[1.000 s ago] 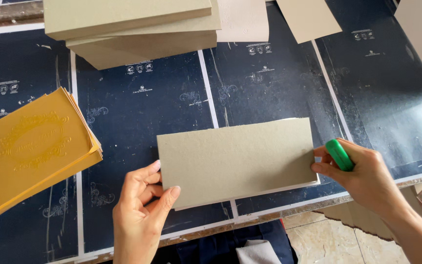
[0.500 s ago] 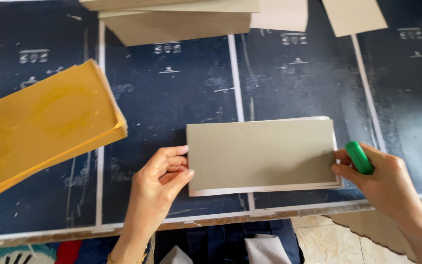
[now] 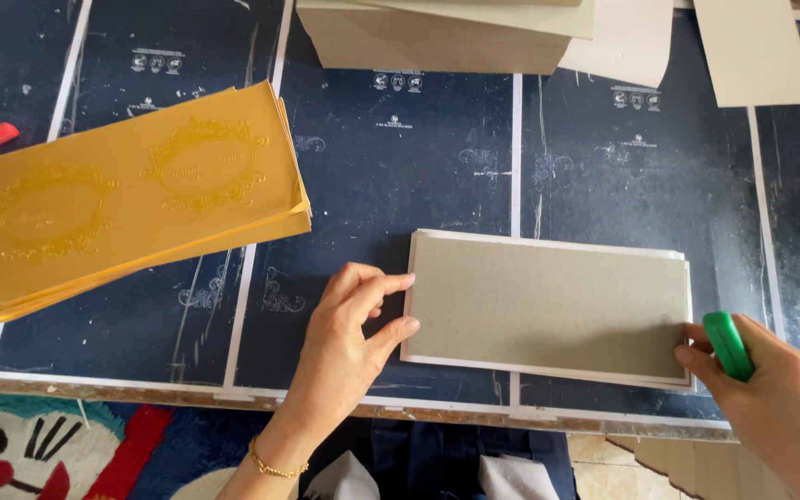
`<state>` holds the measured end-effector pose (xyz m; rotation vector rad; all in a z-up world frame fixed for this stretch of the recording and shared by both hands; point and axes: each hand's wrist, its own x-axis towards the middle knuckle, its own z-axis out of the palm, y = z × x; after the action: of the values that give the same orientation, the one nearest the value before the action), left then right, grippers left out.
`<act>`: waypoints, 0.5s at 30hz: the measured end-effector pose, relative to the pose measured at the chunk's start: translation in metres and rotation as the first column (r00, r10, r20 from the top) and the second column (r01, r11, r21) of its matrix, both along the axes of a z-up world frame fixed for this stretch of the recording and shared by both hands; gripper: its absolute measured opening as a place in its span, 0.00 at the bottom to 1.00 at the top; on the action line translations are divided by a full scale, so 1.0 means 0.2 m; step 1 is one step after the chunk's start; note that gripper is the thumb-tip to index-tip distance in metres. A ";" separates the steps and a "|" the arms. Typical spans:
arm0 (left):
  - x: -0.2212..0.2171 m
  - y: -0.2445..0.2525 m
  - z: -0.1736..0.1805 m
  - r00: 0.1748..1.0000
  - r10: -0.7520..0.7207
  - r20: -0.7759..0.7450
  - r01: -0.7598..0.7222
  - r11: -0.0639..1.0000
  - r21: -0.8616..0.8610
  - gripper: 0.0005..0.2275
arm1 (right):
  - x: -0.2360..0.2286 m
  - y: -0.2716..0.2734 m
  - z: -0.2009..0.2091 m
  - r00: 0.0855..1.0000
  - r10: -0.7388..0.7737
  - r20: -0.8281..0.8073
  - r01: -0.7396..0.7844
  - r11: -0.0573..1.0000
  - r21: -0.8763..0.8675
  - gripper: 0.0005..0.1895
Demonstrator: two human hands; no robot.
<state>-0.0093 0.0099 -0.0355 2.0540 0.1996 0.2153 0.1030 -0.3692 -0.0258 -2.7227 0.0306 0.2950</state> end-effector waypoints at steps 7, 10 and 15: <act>0.06 -0.02 -0.03 0.978 -0.140 0.157 0.110 0.976 0.186 0.14 | 0.03 0.00 0.02 0.995 -0.088 -0.037 0.085 0.994 -0.073 0.08; 0.05 -0.01 -0.02 0.987 -0.135 0.085 0.125 0.986 0.113 0.13 | 0.03 0.01 0.01 0.995 -0.094 -0.033 0.092 0.994 -0.062 0.11; 0.05 -0.01 -0.03 0.989 -0.125 0.083 0.117 0.988 0.101 0.13 | 0.04 0.05 0.05 0.992 -0.119 -0.050 0.119 0.993 -0.019 0.10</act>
<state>0.0002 0.0082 -0.0411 2.1383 0.0090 0.2451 0.1105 -0.3586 -0.0151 -2.7151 0.2097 0.3304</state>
